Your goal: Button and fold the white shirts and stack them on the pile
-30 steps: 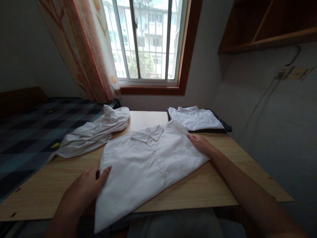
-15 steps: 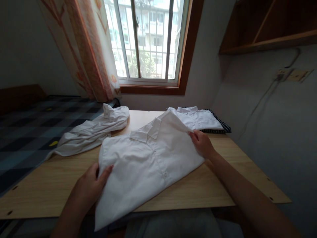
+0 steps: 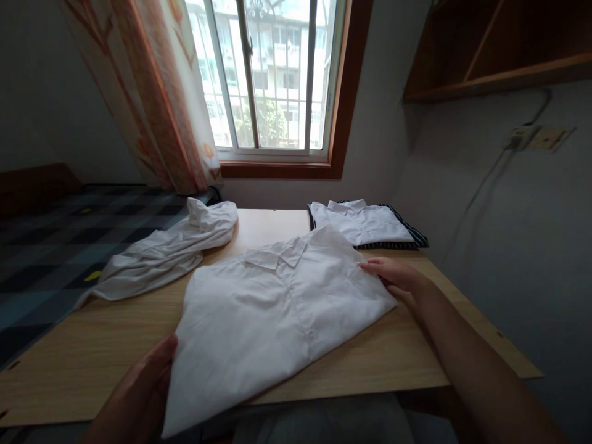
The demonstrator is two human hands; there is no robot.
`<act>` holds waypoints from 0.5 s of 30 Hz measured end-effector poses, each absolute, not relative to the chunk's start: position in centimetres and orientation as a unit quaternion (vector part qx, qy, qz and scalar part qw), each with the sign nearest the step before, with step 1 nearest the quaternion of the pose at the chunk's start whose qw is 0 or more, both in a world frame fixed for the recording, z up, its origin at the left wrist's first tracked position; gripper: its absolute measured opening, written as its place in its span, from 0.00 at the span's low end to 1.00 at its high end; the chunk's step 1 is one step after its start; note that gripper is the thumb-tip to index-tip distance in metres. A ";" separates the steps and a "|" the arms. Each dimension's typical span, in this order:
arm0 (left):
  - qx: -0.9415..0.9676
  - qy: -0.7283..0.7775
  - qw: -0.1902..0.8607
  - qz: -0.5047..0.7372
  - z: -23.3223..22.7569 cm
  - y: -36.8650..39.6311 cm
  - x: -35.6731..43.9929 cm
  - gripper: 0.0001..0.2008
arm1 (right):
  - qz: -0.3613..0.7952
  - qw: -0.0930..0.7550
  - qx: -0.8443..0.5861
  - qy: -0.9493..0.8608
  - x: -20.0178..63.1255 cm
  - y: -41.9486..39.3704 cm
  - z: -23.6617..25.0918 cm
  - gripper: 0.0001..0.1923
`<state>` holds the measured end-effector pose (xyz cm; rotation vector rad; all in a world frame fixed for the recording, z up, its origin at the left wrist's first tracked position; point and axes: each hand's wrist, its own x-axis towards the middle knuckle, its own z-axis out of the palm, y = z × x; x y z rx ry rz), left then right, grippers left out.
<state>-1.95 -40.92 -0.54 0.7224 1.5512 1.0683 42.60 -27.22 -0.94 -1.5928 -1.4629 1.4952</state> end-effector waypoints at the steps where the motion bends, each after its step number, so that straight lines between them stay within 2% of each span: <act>1: 0.300 0.660 0.530 0.440 -0.4 -41.2 -1.6 0.43 | 0.562 0.245 -0.580 -0.536 42.7 -27.3 -0.8 0.25; 3: 0.310 0.679 0.513 0.424 -0.2 -41.5 -1.0 0.45 | 0.542 0.248 -0.574 -0.561 42.5 -27.5 -0.6 0.24; 6: 0.330 0.703 0.473 0.416 0.3 -41.9 -0.4 0.47 | 0.428 0.292 -0.579 -0.630 41.6 -27.9 0.3 0.21; 11: 0.330 0.763 0.357 0.426 1.7 -41.9 -1.5 0.41 | 0.256 0.319 -0.612 -0.677 41.0 -29.9 3.9 0.18; 13: 0.318 0.776 0.348 0.419 2.1 -41.5 -2.1 0.40 | 0.252 0.321 -0.626 -0.665 42.1 -31.2 5.4 0.19; 15: 0.331 0.759 0.370 0.421 2.3 -41.0 -2.2 0.42 | 0.296 0.323 -0.632 -0.640 43.7 -32.8 6.7 0.21</act>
